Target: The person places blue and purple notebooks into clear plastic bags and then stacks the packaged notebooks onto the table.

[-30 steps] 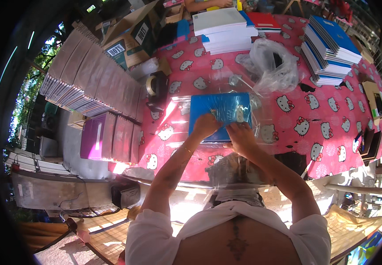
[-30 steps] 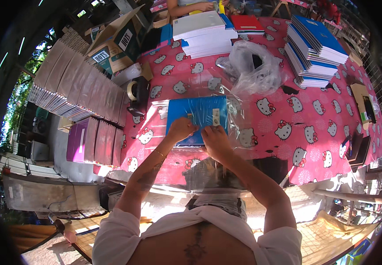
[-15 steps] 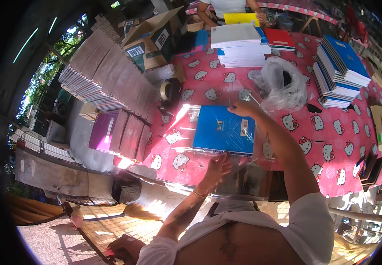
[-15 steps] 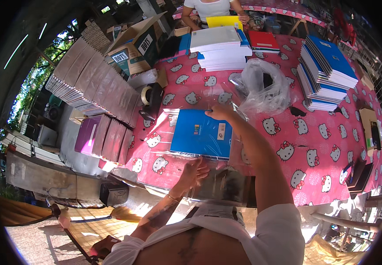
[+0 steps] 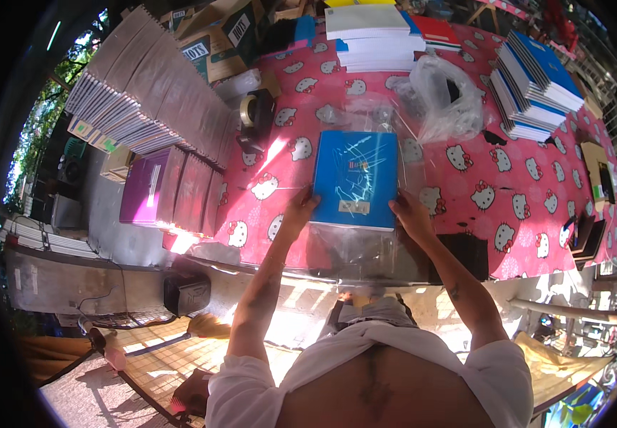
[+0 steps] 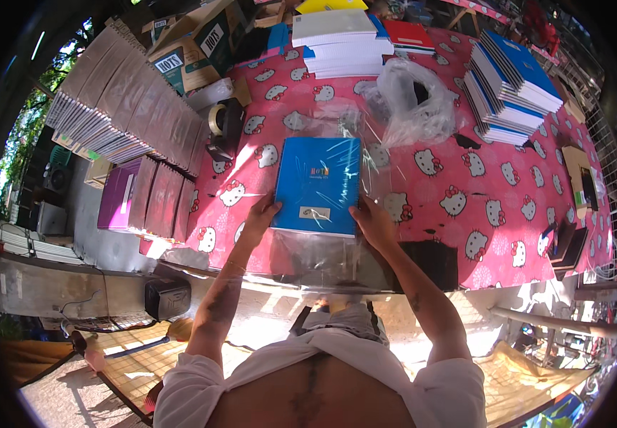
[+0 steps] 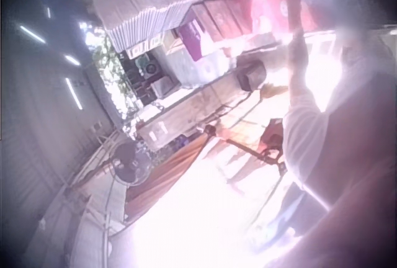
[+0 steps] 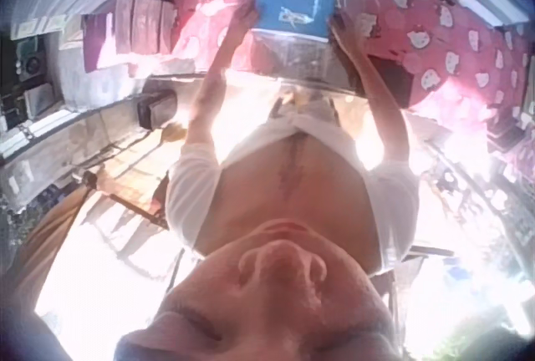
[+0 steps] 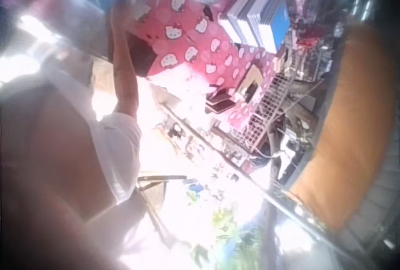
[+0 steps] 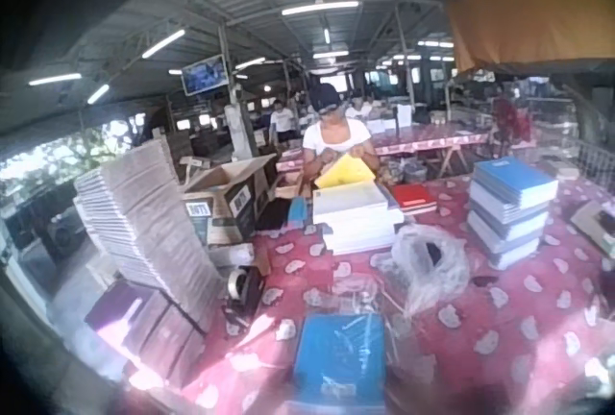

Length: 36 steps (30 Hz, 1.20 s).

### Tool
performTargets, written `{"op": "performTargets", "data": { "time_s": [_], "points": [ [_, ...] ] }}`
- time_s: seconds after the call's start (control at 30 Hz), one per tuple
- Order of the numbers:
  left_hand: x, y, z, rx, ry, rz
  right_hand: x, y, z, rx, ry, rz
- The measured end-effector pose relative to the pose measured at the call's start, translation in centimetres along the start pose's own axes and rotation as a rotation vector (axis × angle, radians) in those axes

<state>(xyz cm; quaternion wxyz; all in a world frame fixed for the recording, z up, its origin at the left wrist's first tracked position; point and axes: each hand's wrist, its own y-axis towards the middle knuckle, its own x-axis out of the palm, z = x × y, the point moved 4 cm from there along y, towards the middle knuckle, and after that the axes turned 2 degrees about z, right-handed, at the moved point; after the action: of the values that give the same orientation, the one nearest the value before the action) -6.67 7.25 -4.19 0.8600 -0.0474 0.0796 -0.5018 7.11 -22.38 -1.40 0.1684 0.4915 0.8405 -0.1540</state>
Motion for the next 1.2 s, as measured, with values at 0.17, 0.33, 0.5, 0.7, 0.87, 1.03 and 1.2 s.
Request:
{"op": "performTargets", "data": {
  "time_s": [0.17,0.33,0.5,0.7,0.87,1.03,1.2],
  "points": [
    [0.6,-8.9,0.8,0.146,0.437,-0.209,-0.1,-10.3,1.6,-0.204,-0.139,-0.136],
    [0.7,-13.9,1.3,0.525,1.054,-0.391,1.2,-15.1,2.3,-0.480,-0.691,-0.146],
    [2.9,-11.7,1.9,0.751,1.127,-0.423,4.2,-12.4,-0.1,-0.540,-0.709,-0.041],
    [2.9,-10.4,1.4,0.823,0.843,-0.329,5.6,-10.1,1.2,-0.562,-0.477,0.100],
    [0.8,-8.3,-2.5,0.121,-0.249,0.193,3.2,-9.6,7.1,0.124,0.439,0.321],
    [2.6,-7.7,-1.3,-0.276,-0.546,0.052,4.8,-8.8,2.4,0.273,0.875,0.287],
    [2.6,-8.4,-0.6,-0.284,-0.579,0.050,4.6,-9.0,3.0,0.173,0.803,0.304]
  ]
}}
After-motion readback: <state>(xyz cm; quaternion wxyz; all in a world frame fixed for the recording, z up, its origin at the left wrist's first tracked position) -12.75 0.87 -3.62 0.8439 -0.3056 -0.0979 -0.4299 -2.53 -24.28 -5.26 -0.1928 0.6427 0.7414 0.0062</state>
